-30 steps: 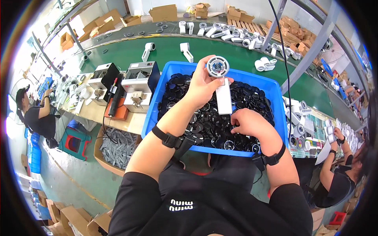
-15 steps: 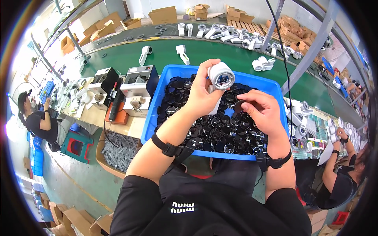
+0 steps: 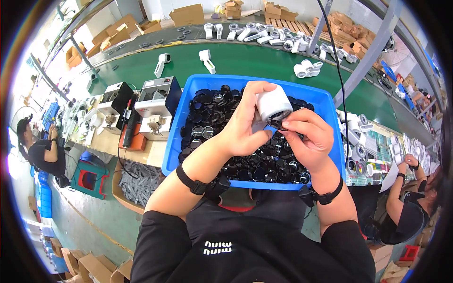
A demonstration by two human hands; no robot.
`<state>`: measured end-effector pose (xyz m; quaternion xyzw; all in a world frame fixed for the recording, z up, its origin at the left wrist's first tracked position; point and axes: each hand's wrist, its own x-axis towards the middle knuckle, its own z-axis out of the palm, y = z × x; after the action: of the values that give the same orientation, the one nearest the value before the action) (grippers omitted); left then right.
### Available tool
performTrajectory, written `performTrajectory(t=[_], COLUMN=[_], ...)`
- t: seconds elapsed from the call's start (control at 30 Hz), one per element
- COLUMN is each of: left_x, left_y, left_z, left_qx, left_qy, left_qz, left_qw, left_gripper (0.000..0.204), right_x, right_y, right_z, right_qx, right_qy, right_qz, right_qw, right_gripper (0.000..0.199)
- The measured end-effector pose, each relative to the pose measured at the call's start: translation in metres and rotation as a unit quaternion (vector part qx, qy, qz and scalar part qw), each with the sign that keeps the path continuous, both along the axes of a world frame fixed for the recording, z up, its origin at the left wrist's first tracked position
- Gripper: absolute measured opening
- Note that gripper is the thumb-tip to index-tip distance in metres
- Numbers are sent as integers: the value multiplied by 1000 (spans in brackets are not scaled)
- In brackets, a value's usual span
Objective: The person picks up a camera body and a black lens cover, then presses the cover onto the camera by hand. They turn the camera over to ensure the fit before setting it aside and reaching for another lens cover from a blue bin.
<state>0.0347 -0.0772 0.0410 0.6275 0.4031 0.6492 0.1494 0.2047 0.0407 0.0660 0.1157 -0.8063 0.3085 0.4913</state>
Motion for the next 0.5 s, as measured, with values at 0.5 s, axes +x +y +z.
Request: performTrajectory(t=[0.5], left_x=[-5], left_y=[-1], left_z=[12], left_qx=[110], left_qy=[164], left_qz=[69], left_qw=[978], left_gripper=[81], right_x=[4], right_y=[-6], right_z=[6], right_qx=[41], right_qy=[16], right_qz=[-20], right_qw=[999], right_gripper=[33])
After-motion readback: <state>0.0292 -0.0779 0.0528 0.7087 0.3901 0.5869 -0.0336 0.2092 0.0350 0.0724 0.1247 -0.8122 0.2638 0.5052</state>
